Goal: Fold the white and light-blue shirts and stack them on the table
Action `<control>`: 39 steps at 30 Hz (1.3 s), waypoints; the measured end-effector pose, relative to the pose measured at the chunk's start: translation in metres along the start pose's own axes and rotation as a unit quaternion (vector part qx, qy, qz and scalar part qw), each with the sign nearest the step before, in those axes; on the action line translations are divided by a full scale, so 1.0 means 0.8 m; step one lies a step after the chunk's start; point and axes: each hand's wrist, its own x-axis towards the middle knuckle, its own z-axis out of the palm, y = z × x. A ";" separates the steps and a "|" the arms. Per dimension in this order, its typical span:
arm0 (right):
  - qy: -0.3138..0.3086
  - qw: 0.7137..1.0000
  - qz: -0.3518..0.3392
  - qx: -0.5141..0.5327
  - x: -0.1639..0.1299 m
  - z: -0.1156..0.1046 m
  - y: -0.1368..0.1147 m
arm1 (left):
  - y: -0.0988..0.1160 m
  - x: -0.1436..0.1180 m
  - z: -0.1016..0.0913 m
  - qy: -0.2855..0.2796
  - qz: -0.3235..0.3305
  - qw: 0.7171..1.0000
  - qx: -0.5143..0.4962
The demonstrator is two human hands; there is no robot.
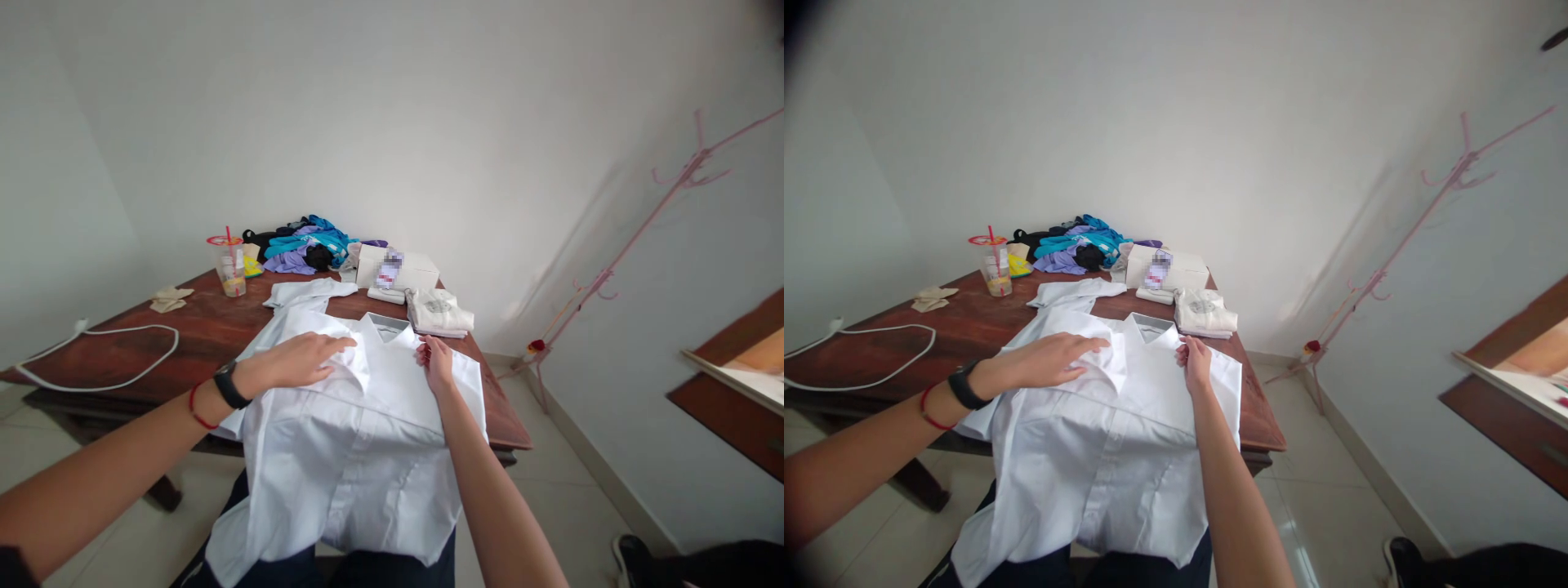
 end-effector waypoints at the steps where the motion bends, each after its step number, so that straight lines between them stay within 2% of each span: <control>1: -0.001 1.000 0.001 0.001 0.000 0.000 0.000 | -0.009 -0.004 0.000 -0.029 -0.017 0.999 -0.022; 3: -0.003 1.000 0.004 0.003 0.001 0.000 0.001 | -0.026 -0.014 -0.007 -0.059 -0.027 0.998 -0.027; 4: -0.004 1.000 0.005 0.005 0.001 0.000 0.001 | -0.034 -0.021 -0.015 -0.055 -0.021 0.998 -0.015; 6: -0.005 1.000 0.006 0.010 0.002 0.001 0.002 | -0.047 -0.035 -0.037 -0.025 -0.013 0.999 0.016; 9: -0.004 1.000 0.007 0.015 0.003 0.001 0.003 | -0.061 -0.057 -0.078 0.046 -0.040 0.997 0.054; 13: -0.003 1.000 0.011 0.021 0.003 0.001 0.003 | -0.070 -0.070 -0.120 0.078 -0.023 0.973 0.217; 15: -0.001 1.000 0.011 0.022 0.002 0.002 0.002 | -0.067 -0.068 -0.128 0.083 -0.019 0.961 0.264; 18: 0.001 1.000 0.010 0.022 0.001 0.004 0.001 | -0.054 -0.055 -0.125 0.113 -0.008 0.964 0.240; 20: 0.001 1.000 0.009 0.018 0.000 0.004 0.000 | -0.043 -0.043 -0.115 0.125 0.043 0.962 0.237; 22: 0.000 1.000 0.007 0.014 0.000 0.004 0.000 | -0.029 -0.028 -0.102 0.123 0.133 0.937 0.297; 24: 0.000 1.000 0.006 0.008 0.001 0.004 0.000 | -0.013 -0.012 -0.084 0.117 0.231 0.893 0.369; 26: 0.001 1.000 0.004 0.000 0.001 0.003 0.000 | 0.005 0.005 -0.060 0.121 0.301 0.867 0.380; 29: 0.002 1.000 -0.003 -0.020 0.001 0.004 0.002 | 0.033 0.031 -0.010 0.112 0.353 0.873 0.319; 33: 0.005 0.997 -0.023 -0.067 0.001 0.003 0.003 | 0.050 0.056 0.082 0.061 0.391 0.893 0.216; 36: 0.000 0.991 -0.058 -0.124 0.002 -0.004 -0.002 | 0.038 0.060 0.153 -0.009 0.410 0.897 0.164; 39: -0.018 0.977 -0.099 -0.190 0.006 -0.015 -0.012 | 0.009 0.052 0.199 -0.077 0.377 0.905 0.182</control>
